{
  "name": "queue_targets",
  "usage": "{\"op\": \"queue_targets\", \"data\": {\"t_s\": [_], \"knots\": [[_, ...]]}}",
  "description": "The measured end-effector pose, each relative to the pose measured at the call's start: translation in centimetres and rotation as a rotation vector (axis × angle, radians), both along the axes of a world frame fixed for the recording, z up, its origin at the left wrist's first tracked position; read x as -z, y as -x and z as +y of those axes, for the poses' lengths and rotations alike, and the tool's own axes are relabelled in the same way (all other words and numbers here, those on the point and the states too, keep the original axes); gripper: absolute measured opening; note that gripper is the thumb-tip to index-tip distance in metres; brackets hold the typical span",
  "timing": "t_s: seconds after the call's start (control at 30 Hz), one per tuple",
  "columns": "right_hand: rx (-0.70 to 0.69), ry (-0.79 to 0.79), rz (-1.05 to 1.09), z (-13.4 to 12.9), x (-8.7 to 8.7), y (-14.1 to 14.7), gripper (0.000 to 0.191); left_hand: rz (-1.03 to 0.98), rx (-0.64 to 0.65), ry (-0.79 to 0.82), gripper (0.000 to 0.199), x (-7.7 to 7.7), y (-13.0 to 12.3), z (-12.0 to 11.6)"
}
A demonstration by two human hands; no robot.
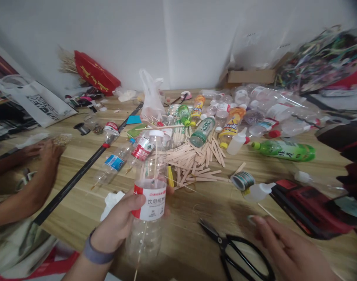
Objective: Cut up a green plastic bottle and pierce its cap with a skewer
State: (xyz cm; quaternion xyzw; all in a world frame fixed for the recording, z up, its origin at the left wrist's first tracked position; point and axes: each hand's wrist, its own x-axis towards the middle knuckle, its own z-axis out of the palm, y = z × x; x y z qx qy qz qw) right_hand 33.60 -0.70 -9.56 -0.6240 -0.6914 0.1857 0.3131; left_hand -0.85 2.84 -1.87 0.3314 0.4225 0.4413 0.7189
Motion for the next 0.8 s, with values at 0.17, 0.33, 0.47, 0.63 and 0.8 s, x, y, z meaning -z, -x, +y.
{"op": "queue_targets", "data": {"t_s": [0.17, 0.33, 0.47, 0.63, 0.8], "knots": [[-0.188, 0.187, 0.041, 0.6, 0.2, 5.1, 0.051, -0.172, -0.005, -0.054, 0.067, -0.1, -1.0, 1.6], [-0.193, 0.408, 0.252, 2.2, -0.4, 8.1, 0.063, -0.341, 0.026, -0.035, 0.069, 0.0, -1.7, 2.9], [-0.011, 0.465, 0.488, 2.8, -0.9, 8.9, 0.069, -0.414, -0.020, -0.199, 0.055, 0.5, -2.0, 3.4], [0.073, 0.511, 0.805, 0.2, -1.3, 10.7, 0.077, -0.372, -0.100, -0.320, 0.046, 1.1, -3.2, 3.5], [-0.439, 0.973, 1.092, -2.5, 1.3, 13.2, 0.067, -0.339, -0.216, -0.310, 0.044, 1.2, -5.1, 3.3]]}}
